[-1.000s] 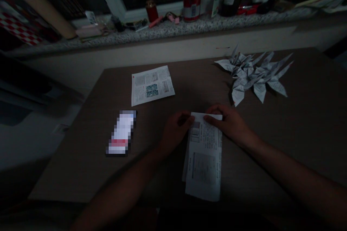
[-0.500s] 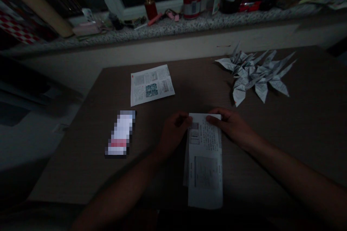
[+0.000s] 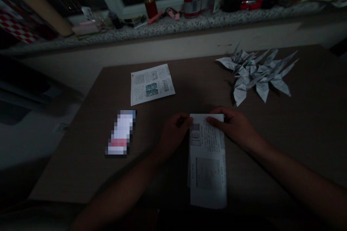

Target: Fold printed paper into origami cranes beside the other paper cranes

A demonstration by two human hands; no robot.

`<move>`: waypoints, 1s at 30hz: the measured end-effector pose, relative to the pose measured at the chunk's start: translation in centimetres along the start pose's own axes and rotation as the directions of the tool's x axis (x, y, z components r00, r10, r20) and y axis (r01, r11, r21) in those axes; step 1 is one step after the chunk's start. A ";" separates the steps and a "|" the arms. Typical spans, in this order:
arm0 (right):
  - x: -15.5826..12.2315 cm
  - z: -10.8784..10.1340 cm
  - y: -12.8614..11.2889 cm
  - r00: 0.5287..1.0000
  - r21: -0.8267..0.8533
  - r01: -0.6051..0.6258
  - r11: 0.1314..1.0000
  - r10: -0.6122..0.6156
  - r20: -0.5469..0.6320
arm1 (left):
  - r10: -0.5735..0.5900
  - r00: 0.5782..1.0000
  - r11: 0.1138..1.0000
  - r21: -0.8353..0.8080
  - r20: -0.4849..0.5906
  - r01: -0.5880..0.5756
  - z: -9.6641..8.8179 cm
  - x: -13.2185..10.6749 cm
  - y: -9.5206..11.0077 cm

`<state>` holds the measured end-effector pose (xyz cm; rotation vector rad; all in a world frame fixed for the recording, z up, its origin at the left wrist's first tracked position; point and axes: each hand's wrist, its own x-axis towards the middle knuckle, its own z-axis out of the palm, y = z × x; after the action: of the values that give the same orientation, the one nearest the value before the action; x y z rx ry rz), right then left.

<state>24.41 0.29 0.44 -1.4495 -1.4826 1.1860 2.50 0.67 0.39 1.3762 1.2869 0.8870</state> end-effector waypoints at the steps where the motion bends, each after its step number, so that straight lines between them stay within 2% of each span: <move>1: 0.0 0.0 0.0 1.000 -0.012 0.007 1.000 -0.007 -0.008 | 0.002 1.000 1.000 0.004 -0.002 -0.002 0.0 0.0 0.0; 8: 0.0 -0.1 -0.3 0.999 -0.076 0.030 0.997 -0.032 -0.030 | 0.009 1.000 1.000 0.018 0.009 -0.009 0.0 0.0 -0.2; 13: 0.0 -0.1 -0.1 0.999 -0.061 0.015 0.998 -0.017 -0.035 | 0.021 1.000 0.999 0.030 0.012 -0.021 0.0 0.0 -0.3; 17: 0.0 0.1 0.2 0.998 0.112 -0.056 0.992 0.060 -0.032 | 0.039 0.999 0.999 -0.012 -0.015 -0.039 0.0 0.1 -0.4; 20: -0.2 0.2 0.3 0.988 0.312 -0.152 0.938 0.139 0.064 | 0.041 0.997 0.999 -0.018 -0.061 -0.042 -0.1 0.3 -0.5; 23: -0.3 0.1 0.1 0.975 0.402 -0.214 0.890 0.170 0.144 | 0.048 0.995 0.999 -0.010 -0.089 -0.049 -0.2 0.3 -0.6; 26: -0.3 -0.1 -0.3 0.982 0.359 -0.184 0.915 0.152 0.115 | 0.048 0.995 0.999 -0.007 -0.092 -0.049 -0.3 0.3 -0.7; 30: -0.1 -0.5 -0.8 0.990 0.210 -0.127 0.969 0.113 0.079 | 0.026 0.997 1.000 -0.009 -0.077 -0.027 -0.4 0.2 -0.6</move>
<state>24.65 0.28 1.33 -1.3792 -1.2790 1.4341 2.05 0.93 -0.14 1.3651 1.3234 0.9715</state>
